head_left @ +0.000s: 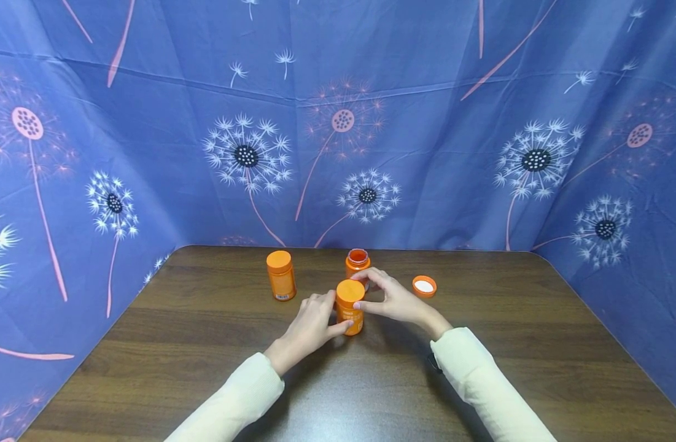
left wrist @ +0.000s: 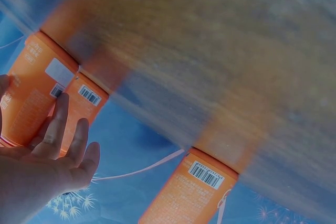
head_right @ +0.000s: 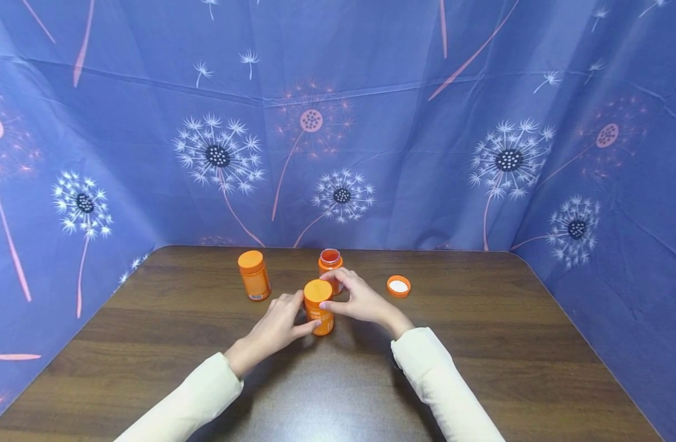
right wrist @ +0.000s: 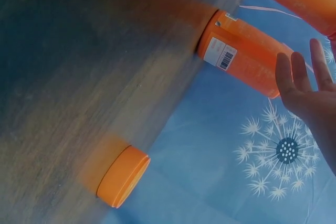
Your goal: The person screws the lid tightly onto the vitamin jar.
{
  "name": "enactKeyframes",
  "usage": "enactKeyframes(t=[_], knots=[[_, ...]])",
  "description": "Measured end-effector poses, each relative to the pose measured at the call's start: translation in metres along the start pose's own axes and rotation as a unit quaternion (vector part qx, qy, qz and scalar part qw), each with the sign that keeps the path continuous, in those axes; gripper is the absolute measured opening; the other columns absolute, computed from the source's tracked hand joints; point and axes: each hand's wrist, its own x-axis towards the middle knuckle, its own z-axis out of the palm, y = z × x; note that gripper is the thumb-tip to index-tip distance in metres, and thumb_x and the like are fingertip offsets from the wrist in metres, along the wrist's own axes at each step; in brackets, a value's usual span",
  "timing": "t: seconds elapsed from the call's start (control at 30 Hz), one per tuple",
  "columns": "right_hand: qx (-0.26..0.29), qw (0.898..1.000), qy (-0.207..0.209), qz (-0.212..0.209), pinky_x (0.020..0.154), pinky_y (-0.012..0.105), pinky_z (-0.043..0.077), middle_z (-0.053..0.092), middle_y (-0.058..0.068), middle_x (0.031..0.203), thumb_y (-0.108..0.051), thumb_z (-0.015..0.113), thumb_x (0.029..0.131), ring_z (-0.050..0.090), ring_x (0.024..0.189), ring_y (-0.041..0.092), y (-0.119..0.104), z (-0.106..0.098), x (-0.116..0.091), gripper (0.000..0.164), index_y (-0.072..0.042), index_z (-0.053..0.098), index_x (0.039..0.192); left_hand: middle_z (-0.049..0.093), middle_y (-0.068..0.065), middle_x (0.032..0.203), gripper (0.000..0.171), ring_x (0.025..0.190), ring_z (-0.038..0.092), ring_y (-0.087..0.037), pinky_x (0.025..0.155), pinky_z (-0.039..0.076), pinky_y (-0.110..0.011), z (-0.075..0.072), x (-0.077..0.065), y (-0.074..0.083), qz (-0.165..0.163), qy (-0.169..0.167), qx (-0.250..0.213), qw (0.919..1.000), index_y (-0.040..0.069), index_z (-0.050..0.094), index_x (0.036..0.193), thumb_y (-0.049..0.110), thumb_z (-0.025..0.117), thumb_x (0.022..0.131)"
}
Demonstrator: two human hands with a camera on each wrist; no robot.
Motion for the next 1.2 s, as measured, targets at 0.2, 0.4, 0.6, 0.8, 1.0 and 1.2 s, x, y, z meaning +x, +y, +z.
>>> enactKeyframes(t=[0.2, 0.4, 0.6, 0.8, 1.0, 1.2], knots=[[0.005, 1.000, 0.030, 0.002, 0.087, 0.031, 0.041, 0.055, 0.006, 0.106, -0.018, 0.076, 0.073, 0.052, 0.097, 0.022, 0.001, 0.006, 0.001, 0.051, -0.007, 0.050, 0.115, 0.064, -0.003, 0.087, 0.043, 0.080, 0.053, -0.018, 0.081, 0.039, -0.040, 0.000, 0.000, 0.000, -0.001, -0.003, -0.004, 1.0000, 0.010, 0.051, 0.104, 0.042, 0.066, 0.080], [0.005, 0.999, 0.039, 0.008, 0.086, 0.030, 0.042, 0.056, 0.002, 0.101, -0.021, 0.077, 0.072, 0.052, 0.094, 0.018, 0.000, 0.008, 0.002, 0.050, -0.009, 0.048, 0.111, 0.063, -0.003, 0.085, 0.041, 0.078, 0.051, -0.017, 0.079, 0.039, -0.039, 0.000, 0.000, 0.000, 0.001, 0.000, -0.006, 1.0000, 0.010, 0.051, 0.103, 0.041, 0.066, 0.080], [0.013, 0.999, 0.027, 0.012, 0.087, 0.031, 0.042, 0.054, -0.001, 0.107, -0.029, 0.076, 0.073, 0.051, 0.098, 0.019, 0.002, 0.007, 0.001, 0.055, -0.010, 0.048, 0.116, 0.064, -0.002, 0.087, 0.042, 0.080, 0.053, -0.018, 0.081, 0.039, -0.040, 0.000, 0.000, 0.000, -0.002, -0.003, -0.005, 1.0000, 0.010, 0.051, 0.104, 0.042, 0.066, 0.080], [0.028, 1.000, -0.005, 0.001, 0.089, 0.031, 0.041, 0.051, -0.001, 0.119, -0.027, 0.072, 0.077, 0.049, 0.101, 0.018, 0.003, 0.001, 0.000, 0.058, -0.010, 0.046, 0.126, 0.064, -0.003, 0.089, 0.042, 0.082, 0.054, -0.019, 0.081, 0.040, -0.041, 0.000, 0.000, 0.000, -0.003, -0.005, -0.002, 1.0000, 0.010, 0.051, 0.104, 0.042, 0.066, 0.080], [0.042, 0.998, -0.034, -0.023, 0.090, 0.031, 0.040, 0.048, 0.005, 0.126, -0.015, 0.067, 0.082, 0.048, 0.105, 0.023, -0.004, -0.005, -0.002, 0.055, -0.008, 0.044, 0.132, 0.064, -0.004, 0.089, 0.042, 0.082, 0.054, -0.020, 0.081, 0.040, -0.042, -0.001, -0.001, 0.001, 0.001, -0.002, 0.001, 1.0000, 0.010, 0.051, 0.104, 0.040, 0.067, 0.080], [0.031, 0.998, -0.048, -0.020, 0.090, 0.031, 0.040, 0.047, 0.011, 0.129, -0.008, 0.064, 0.083, 0.048, 0.104, 0.024, -0.014, -0.008, -0.003, 0.053, -0.006, 0.044, 0.132, 0.064, -0.005, 0.089, 0.042, 0.083, 0.055, -0.021, 0.081, 0.040, -0.042, 0.000, 0.000, 0.000, 0.001, 0.000, 0.001, 1.0000, 0.009, 0.051, 0.104, 0.039, 0.068, 0.079]])
